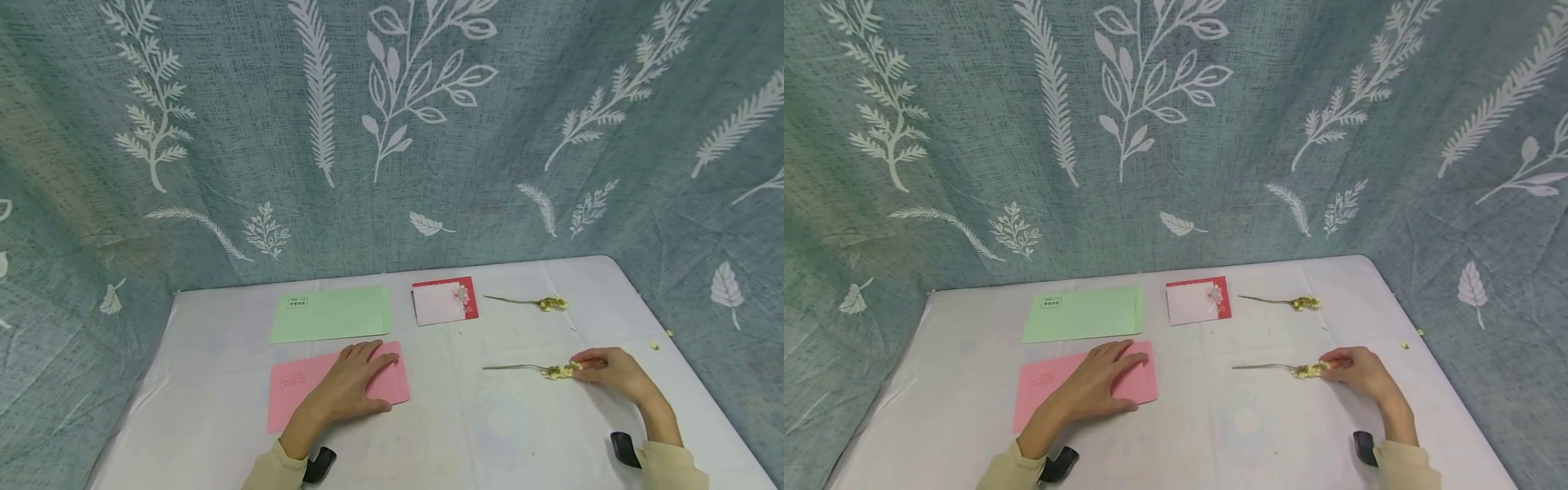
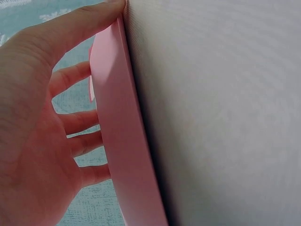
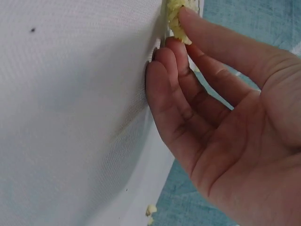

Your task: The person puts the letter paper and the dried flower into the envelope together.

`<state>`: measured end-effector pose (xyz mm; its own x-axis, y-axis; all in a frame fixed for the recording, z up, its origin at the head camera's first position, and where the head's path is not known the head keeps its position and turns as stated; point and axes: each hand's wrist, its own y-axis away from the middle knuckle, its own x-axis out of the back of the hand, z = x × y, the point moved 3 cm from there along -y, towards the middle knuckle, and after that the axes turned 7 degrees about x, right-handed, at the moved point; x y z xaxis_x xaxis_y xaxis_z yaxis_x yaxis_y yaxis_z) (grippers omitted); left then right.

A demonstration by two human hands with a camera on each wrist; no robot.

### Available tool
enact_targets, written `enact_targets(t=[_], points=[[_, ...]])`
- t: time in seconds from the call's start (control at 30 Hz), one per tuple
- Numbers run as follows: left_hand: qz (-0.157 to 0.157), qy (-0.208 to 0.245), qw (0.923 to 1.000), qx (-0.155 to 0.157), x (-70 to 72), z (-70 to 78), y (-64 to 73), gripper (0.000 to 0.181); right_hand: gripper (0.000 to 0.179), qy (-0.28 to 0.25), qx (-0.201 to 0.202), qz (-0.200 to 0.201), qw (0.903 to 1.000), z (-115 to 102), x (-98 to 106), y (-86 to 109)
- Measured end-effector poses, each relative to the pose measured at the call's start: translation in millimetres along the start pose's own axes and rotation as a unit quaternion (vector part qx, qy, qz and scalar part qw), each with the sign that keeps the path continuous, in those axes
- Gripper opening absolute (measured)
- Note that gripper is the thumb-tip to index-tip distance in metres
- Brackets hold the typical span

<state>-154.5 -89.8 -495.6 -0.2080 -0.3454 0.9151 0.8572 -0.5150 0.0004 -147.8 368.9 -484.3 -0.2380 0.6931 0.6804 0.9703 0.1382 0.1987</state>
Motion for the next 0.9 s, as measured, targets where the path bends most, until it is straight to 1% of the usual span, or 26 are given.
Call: enact_targets(t=[0.2,0.37,0.7,0.9], points=[[0.004,-0.004,1.0000,0.000,-0.3,-0.2,0.2,0.077,0.034,-0.002,0.013,0.003,0.9999,-3.2,-1.4,-1.2],[0.003,-0.005,1.0000,0.001,0.5,-0.3,0.7,0.077,0.033,-0.007,0.008,0.014,0.9998,-2.3,-2.2,-0.9],[0.000,0.000,1.0000,-0.002,1.9,0.9,-0.4,0.075,0.038,-0.037,0.016,0.023,0.9989,5.1,4.6,4.3],[0.001,0.002,1.0000,0.003,2.5,0.5,1.2,0.076,0.037,-0.057,0.035,0.024,0.9975,1.8,-3.6,-0.8]])
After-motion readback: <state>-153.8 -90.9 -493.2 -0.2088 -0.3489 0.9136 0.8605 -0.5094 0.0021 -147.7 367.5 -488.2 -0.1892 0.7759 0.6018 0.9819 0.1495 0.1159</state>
